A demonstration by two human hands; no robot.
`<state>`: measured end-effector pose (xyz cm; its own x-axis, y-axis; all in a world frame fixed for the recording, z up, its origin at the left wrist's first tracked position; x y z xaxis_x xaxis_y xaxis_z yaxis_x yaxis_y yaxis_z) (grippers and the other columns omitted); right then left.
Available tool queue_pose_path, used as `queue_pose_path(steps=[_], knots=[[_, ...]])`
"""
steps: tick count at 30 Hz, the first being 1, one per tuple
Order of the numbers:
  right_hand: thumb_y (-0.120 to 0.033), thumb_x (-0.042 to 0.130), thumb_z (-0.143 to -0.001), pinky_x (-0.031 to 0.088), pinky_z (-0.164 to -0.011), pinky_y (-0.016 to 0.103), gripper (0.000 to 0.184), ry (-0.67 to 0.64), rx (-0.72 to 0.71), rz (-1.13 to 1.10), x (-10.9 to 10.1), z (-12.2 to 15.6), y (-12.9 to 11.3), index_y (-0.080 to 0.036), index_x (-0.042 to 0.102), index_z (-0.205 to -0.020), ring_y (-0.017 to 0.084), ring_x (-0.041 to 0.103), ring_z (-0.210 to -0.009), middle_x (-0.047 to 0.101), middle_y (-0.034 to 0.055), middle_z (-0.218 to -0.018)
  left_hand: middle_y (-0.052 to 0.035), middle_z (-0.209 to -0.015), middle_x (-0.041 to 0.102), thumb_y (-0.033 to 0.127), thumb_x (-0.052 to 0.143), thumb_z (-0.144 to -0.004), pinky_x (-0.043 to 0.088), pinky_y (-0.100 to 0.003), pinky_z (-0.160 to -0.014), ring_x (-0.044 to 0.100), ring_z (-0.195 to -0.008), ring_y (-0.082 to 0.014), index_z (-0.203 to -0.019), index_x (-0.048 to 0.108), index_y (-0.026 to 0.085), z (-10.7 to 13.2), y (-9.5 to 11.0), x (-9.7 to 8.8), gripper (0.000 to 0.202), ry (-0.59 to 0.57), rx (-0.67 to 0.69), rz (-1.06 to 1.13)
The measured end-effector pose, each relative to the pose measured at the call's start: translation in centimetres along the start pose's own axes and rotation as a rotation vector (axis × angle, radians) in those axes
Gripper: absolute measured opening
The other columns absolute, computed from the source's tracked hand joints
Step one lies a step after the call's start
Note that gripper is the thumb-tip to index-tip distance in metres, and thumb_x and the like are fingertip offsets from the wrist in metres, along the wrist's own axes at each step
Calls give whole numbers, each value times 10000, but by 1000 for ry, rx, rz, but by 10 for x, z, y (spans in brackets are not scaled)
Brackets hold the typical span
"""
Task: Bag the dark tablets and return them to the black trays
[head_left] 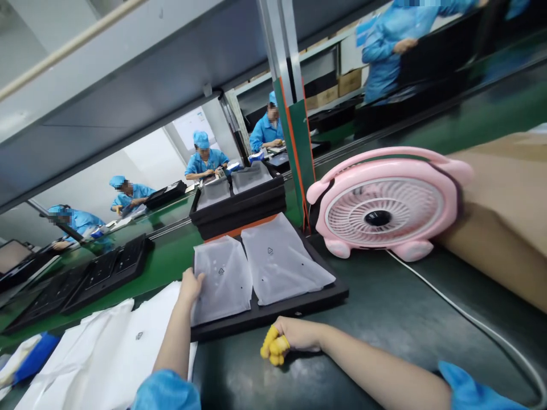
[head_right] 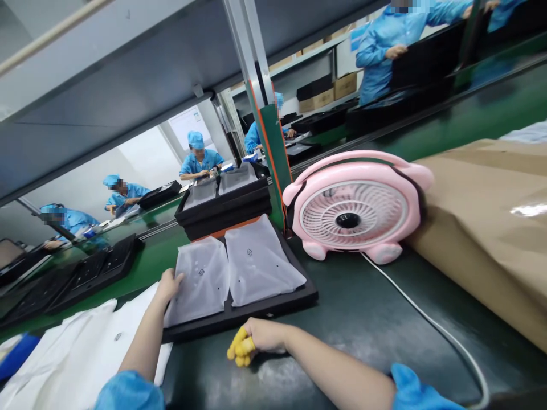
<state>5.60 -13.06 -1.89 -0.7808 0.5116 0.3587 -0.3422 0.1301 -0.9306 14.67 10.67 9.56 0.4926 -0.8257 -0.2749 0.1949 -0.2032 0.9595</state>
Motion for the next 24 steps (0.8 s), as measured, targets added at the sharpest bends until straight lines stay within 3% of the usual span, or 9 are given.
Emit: queue_pose_path(steps=[2,4,6,7,10,13,16,19,24], knots=[[-263,673,-552,446,-572,166,245,-17,14,-11,-2,-2,1,-111,685,-744,61,568,-553,621,-1,-598,-4,-648,586,134,646,-671,433,-202,-599,596,-676,-154,-694,559,163,36,-7,-7,95,-42,114,54],[-272,685,-544,448,-571,167,251,-45,20,-5,-3,-3,4,-111,684,-737,60,565,-540,620,-1,-588,7,-584,556,245,612,-739,416,-191,-540,557,-560,-122,-643,548,162,82,-33,-2,143,-228,73,148],[-280,696,-542,443,-557,164,252,-87,24,13,-1,-4,6,-110,684,-728,57,554,-516,608,-10,-559,-26,-607,582,302,542,-802,433,-213,-527,572,-547,-131,-652,549,152,131,-77,18,212,-462,-336,288],[-291,700,-546,438,-545,162,257,-111,25,25,1,-4,6,-109,683,-726,55,546,-502,599,-16,-541,-60,-677,616,324,499,-831,457,-228,-561,607,-616,-148,-685,554,144,153,-97,27,239,-478,-554,361],[-328,708,-555,428,-524,162,281,-172,23,56,6,-3,5,-106,680,-725,55,535,-486,587,-22,-526,-128,-905,640,389,398,-879,490,-243,-693,630,-834,-171,-935,559,105,176,-114,59,331,-368,-711,603],[-314,706,-555,428,-536,168,275,-157,14,67,6,0,5,-111,681,-739,53,532,-493,597,-18,-553,-93,-875,645,329,485,-849,495,-208,-658,636,-757,-145,-1044,528,118,155,-100,81,290,-174,-600,743],[-282,690,-547,420,-542,179,282,-119,14,60,2,2,6,-104,684,-766,51,519,-485,595,-13,-548,-25,-699,624,154,558,-782,488,-182,-559,607,-567,-113,-941,553,141,137,-81,84,159,-18,-615,787],[-258,679,-527,414,-554,179,276,-52,1,25,-4,4,6,-100,683,-753,52,534,-514,604,-1,-571,18,-550,562,47,511,-748,472,-173,-482,557,-451,-92,-795,547,149,132,-51,68,118,33,-561,839],[-249,658,-508,409,-541,170,243,10,-29,-9,-7,0,3,-111,680,-707,53,541,-524,601,-1,-572,19,-506,550,-17,436,-697,495,-180,-498,579,-478,-101,-726,539,147,127,6,17,196,56,-334,936]])
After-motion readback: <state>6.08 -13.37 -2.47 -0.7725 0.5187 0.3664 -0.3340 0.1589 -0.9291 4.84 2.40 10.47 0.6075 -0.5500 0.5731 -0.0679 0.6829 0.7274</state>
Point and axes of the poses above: each hand's wrist, its own z-axis away from the middle knuckle, its own x-axis out of the palm, y = z × x, the point moved 5 cm from there along -z, towards the middle knuckle
